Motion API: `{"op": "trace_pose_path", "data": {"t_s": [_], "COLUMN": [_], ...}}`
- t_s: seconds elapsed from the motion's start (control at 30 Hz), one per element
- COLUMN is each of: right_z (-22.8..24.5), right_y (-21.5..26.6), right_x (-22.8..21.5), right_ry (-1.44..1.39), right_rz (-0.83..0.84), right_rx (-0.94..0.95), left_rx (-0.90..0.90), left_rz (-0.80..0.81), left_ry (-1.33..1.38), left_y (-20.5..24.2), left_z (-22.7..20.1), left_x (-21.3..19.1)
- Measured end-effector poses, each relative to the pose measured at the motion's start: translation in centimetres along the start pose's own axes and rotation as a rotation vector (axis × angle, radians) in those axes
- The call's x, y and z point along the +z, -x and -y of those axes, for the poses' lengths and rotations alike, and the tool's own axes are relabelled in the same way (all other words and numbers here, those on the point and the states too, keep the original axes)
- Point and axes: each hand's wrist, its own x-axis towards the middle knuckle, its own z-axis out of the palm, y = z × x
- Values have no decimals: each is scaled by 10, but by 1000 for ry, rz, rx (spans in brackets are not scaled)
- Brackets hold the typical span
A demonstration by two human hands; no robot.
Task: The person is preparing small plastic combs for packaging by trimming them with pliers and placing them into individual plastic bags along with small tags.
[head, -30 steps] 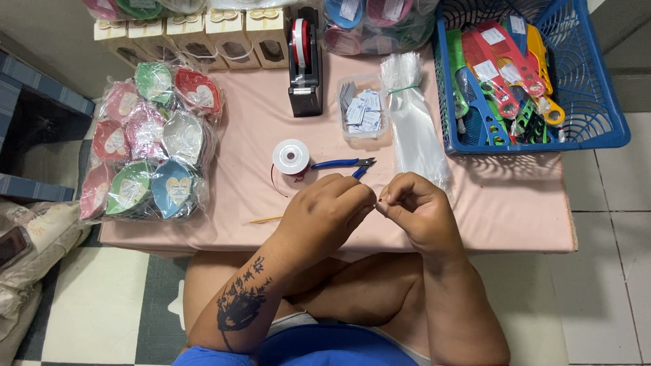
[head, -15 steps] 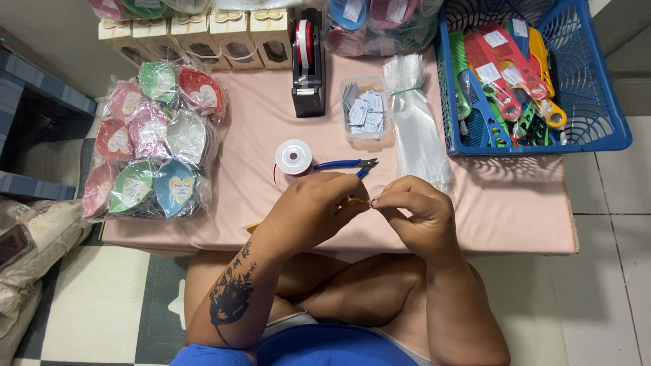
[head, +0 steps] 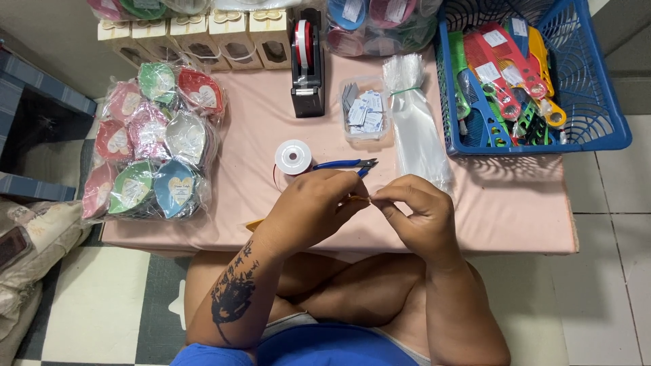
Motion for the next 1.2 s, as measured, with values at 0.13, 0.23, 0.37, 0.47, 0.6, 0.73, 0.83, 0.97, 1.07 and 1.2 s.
{"op": "trace_pose_path", "data": {"t_s": [0.13,0.23,0.37,0.47,0.6,0.73,0.83,0.97,1.07,1.2], "right_z": [6,6,12,17,22,21,21,15,15,10], "right_y": [-2,-2,-3,-3,-4,-6,-7,-6,-7,-6], "right_x": [0,0,1,2,4,6,8,12,13,13], "right_ry": [49,90,170,219,294,374,435,442,448,459], "right_rz": [-2,2,-1,-11,11,34,46,46,28,-5], "right_rx": [15,19,22,-4,-40,-114,-176,-198,-227,-262], "left_rx": [18,51,115,150,199,216,215,207,211,204], "left_rz": [-22,-39,-90,-110,-133,-144,-142,-115,-121,-135], "left_ry": [-38,-127,-270,-351,-478,-533,-563,-559,-568,-574], "left_y": [1,2,4,6,7,4,4,3,2,3], "left_z": [5,5,8,11,12,7,8,9,10,14], "left_x": [7,11,20,25,31,31,32,31,30,28]}}
